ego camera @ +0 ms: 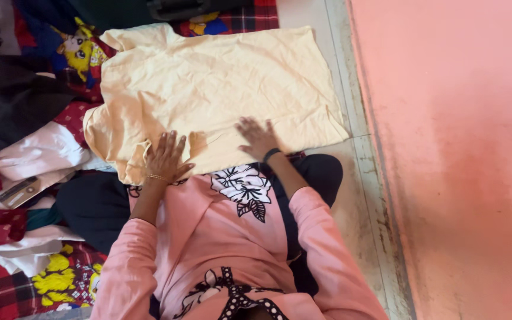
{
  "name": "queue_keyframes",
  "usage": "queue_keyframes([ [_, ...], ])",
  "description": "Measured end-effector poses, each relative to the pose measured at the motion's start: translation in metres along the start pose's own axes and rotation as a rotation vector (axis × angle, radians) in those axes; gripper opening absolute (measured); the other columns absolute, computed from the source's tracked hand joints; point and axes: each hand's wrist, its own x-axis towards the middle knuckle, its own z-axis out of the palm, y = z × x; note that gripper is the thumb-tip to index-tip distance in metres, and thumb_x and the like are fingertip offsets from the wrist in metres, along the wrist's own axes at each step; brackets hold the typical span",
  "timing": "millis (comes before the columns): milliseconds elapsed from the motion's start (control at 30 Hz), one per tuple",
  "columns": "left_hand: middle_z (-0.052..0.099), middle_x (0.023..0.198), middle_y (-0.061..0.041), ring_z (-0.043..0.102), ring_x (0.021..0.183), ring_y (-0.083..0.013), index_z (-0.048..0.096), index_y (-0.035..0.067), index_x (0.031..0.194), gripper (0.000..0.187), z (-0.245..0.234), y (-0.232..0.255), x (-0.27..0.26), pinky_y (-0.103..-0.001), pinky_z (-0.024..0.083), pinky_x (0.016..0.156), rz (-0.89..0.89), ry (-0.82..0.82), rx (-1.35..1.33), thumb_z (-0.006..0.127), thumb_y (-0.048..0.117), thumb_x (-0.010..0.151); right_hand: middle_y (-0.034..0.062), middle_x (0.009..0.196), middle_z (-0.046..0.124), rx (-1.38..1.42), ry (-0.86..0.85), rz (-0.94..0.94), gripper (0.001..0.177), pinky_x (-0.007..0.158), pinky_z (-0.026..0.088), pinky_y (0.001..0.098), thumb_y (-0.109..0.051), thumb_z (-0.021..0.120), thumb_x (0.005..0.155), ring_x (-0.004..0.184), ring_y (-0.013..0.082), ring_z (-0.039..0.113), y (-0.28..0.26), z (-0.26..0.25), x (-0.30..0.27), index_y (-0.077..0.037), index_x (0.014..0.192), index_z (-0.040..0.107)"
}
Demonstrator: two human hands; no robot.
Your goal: The person buttons a shirt by hand and then folds the shirt on a blanket on the floor next to a suitcase.
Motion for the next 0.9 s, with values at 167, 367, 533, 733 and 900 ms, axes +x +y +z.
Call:
queue_keyframes([
  [167,0.027,0.169,-0.012,0.025,0.155,-0.034,0.032,0.024,0.161,0.101,0.011,-0.004,-0.002,-0.068,0.018,0.117,0.016,0.038,-0.037,0.059,0.074,0.077,0.006,0.176,0.008,0.086,0.114,0.628,0.07,0.122,0.015,0.0694,-0.055,0.046,0.103,0.163,0.0233,0.006,0.073,0.015,-0.025,-0.032,0.165,0.021],
  [367,0.03,0.167,-0.012,0.026,0.154,-0.0322,0.034,0.023,0.16,0.097,-0.016,0.01,0.01,-0.07,0.016,0.117,-0.009,-0.051,0.124,0.061,0.07,0.08,0.0086,0.173,0.002,0.359,0.351,1.026,0.076,0.119,0.008,0.0718,-0.057,0.041,0.103,0.159,0.0277,0.002,0.094,0.021,0.001,-0.026,0.165,0.011],
  [533,0.047,0.153,-0.007,0.041,0.143,-0.0241,0.053,0.017,0.141,0.068,-0.057,0.006,0.037,-0.075,0.02,0.111,0.01,-0.111,0.2,0.065,0.054,0.085,0.0114,0.172,0.015,0.303,0.472,0.965,0.078,0.116,0.01,0.0772,-0.041,0.06,0.097,0.159,0.0273,0.012,0.113,0.004,0.019,-0.024,0.164,0.023],
  [733,0.07,0.116,-0.009,0.066,0.11,-0.0297,0.068,0.013,0.119,0.032,-0.114,-0.1,0.171,-0.058,0.047,0.089,-0.284,0.196,-0.015,0.071,0.025,0.09,0.0096,0.142,0.066,0.415,0.56,0.571,0.033,0.117,0.052,0.0429,-0.022,0.057,0.105,0.133,0.0276,0.062,0.171,-0.045,0.079,-0.017,0.135,0.067],
  [900,0.065,0.126,-0.024,0.063,0.111,-0.0436,0.063,0.001,0.124,0.05,-0.089,-0.194,0.259,-0.053,0.052,0.09,-0.387,0.294,-0.103,0.081,0.025,0.084,0.0105,0.136,0.065,0.351,0.489,0.594,0.031,0.103,0.05,0.0424,-0.012,0.057,0.098,0.124,0.0311,0.06,0.215,-0.076,0.131,-0.015,0.126,0.07],
])
